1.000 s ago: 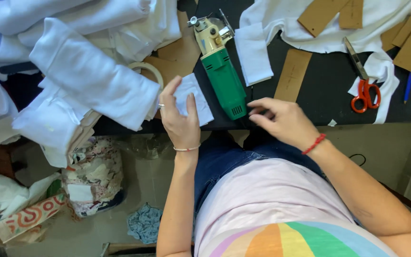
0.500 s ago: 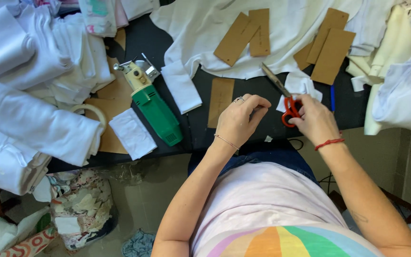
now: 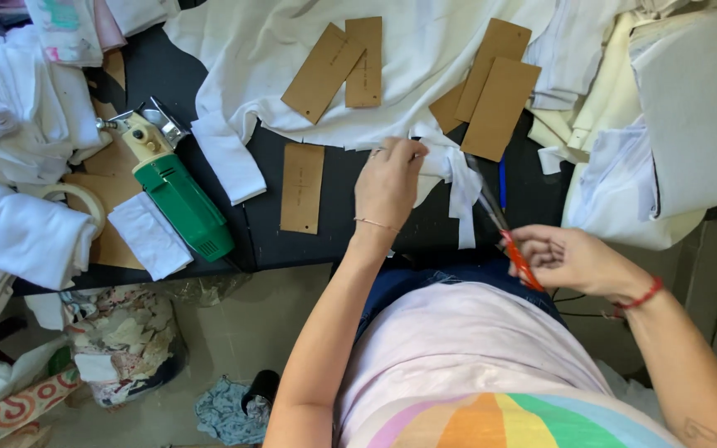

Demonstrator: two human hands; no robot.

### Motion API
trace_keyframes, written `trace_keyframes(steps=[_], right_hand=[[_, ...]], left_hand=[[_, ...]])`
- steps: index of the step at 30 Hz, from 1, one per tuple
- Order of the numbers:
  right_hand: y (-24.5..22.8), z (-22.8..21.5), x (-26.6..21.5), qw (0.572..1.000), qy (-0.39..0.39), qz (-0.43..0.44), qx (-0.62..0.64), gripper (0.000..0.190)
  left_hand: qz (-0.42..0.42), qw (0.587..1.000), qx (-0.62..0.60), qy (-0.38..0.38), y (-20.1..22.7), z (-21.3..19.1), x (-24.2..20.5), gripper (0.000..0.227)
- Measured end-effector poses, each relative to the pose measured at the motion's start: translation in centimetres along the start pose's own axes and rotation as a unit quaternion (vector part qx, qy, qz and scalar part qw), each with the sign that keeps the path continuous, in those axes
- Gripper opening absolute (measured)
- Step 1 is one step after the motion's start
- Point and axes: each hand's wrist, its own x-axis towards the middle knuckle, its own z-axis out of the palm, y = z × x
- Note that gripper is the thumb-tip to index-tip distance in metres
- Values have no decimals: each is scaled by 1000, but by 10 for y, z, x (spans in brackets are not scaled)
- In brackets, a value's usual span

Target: The person uses a cardboard template and a blue pen to mark a white fabric laid on a table. They then use red-handled scissors to cut the marked fabric into rectangular pieces, stacking the cut pieces on the table.

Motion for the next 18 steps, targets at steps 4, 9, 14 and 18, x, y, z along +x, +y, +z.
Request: trace_keyframes(steps=[4,9,14,18], right_hand=[[12,-16,-17,996,86,21,4,29],[-8,-15,-10,996,75,40,23,24],[3,-15,10,997,19,63,31,26],[2,-13,25,995,-14,78,-65,25]], left_hand=[[71,967,241,-31,-10,40,17,37],[102,981,147,-70,-5,6,4,11],[159,974,-97,-132,8,-56,-58,9],[-60,960,-242,-128,9,-57,-91,9]])
